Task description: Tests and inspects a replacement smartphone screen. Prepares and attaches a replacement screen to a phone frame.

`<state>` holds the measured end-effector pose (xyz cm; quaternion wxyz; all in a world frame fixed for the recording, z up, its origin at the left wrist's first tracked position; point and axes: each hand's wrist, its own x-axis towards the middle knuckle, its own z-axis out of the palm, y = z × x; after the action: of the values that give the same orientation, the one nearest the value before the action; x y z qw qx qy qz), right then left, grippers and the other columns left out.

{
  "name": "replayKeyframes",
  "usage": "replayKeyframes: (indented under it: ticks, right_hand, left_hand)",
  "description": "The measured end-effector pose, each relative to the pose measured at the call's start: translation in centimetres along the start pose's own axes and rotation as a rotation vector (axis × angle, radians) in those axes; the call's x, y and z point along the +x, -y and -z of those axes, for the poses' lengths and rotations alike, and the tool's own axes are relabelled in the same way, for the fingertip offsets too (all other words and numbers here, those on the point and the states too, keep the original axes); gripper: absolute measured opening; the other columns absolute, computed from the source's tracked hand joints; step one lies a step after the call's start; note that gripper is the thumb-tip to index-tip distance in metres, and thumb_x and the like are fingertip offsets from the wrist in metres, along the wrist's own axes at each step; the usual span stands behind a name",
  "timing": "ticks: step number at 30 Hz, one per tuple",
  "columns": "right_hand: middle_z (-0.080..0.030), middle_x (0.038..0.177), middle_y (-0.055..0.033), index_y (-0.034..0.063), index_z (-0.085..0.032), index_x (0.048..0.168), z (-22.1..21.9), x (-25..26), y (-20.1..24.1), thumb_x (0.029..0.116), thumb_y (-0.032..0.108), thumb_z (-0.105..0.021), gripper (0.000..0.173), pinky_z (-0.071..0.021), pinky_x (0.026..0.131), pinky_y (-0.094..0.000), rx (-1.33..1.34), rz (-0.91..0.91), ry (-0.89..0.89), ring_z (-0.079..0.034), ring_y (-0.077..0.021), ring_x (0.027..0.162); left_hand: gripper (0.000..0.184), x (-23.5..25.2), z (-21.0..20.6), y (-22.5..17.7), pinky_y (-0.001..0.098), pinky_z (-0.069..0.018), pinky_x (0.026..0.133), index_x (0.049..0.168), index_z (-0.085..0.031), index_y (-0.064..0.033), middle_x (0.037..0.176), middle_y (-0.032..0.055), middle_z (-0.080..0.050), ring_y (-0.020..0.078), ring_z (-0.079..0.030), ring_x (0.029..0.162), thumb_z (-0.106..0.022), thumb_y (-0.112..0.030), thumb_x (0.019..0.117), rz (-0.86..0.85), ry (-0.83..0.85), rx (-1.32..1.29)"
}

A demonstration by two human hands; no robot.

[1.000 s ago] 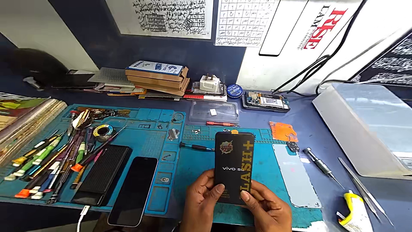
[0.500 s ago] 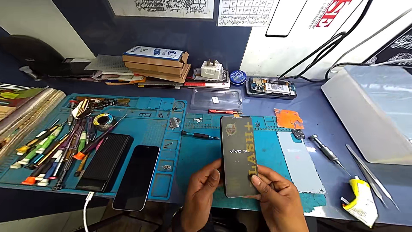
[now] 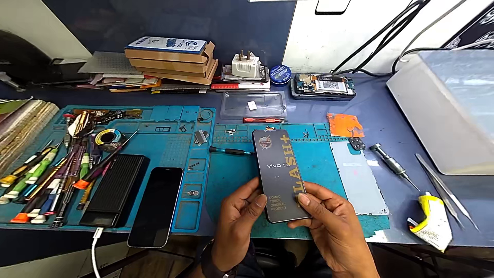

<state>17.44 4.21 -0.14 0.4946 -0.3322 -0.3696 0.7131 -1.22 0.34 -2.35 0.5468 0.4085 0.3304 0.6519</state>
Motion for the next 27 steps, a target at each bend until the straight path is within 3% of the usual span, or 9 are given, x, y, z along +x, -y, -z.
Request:
replayKeyframes:
  ticks: [7, 12, 18, 27]
  right_hand:
    - [-0.073, 0.103, -0.0264, -0.0033, -0.071, 0.121, 0.1, 0.0, -0.3, 0.0959, 0.01, -0.071, 0.029, -0.0668, 0.065, -0.0406, -0.018, 0.038, 0.009, -0.077, -0.0283, 0.082]
    - [-0.075, 0.105, -0.0218, -0.0022, -0.068, 0.126, 0.0, -0.3, -1.4, 0.0979, 0.006, -0.068, 0.029, -0.0669, 0.073, -0.0401, -0.154, 0.187, 0.034, -0.077, -0.0267, 0.087]
    - [-0.076, 0.103, -0.0181, -0.0077, -0.066, 0.126, -0.4, -0.7, -1.9, 0.0978, 0.002, -0.067, 0.03, -0.0662, 0.077, -0.0342, -0.251, 0.305, 0.04, -0.077, -0.0214, 0.087]
    - [-0.076, 0.105, -0.0185, -0.0139, -0.064, 0.123, -0.6, -0.7, -2.2, 0.0984, -0.001, -0.064, 0.027, -0.0661, 0.079, -0.0343, -0.262, 0.358, 0.062, -0.077, -0.0206, 0.089]
  left_hand:
    - [0.04, 0.2, 0.0, 0.0, 0.0429, -0.0562, 0.101, 0.143, -0.055, 0.0022, 0.129, 0.0211, -0.066, 0.027, -0.069, 0.115, -0.05, -0.014, 0.1069, 0.001, -0.004, -0.012]
    - [0.041, 0.3, 0.1, 0.2, 0.0415, -0.0581, 0.098, 0.142, -0.057, 0.0012, 0.126, 0.0207, -0.068, 0.0261, -0.069, 0.113, -0.053, -0.02, 0.1061, -0.013, -0.023, 0.019]
    - [0.034, 0.5, -0.3, 0.2, 0.0373, -0.0619, 0.09, 0.131, -0.064, 0.0031, 0.114, 0.0188, -0.073, 0.0232, -0.074, 0.101, -0.059, -0.014, 0.1027, -0.05, -0.09, 0.063]
    - [0.032, 0.4, -0.2, 0.2, 0.0367, -0.0627, 0.088, 0.128, -0.064, 0.0038, 0.111, 0.0173, -0.074, 0.0228, -0.075, 0.098, -0.06, -0.014, 0.1018, -0.07, -0.103, 0.105]
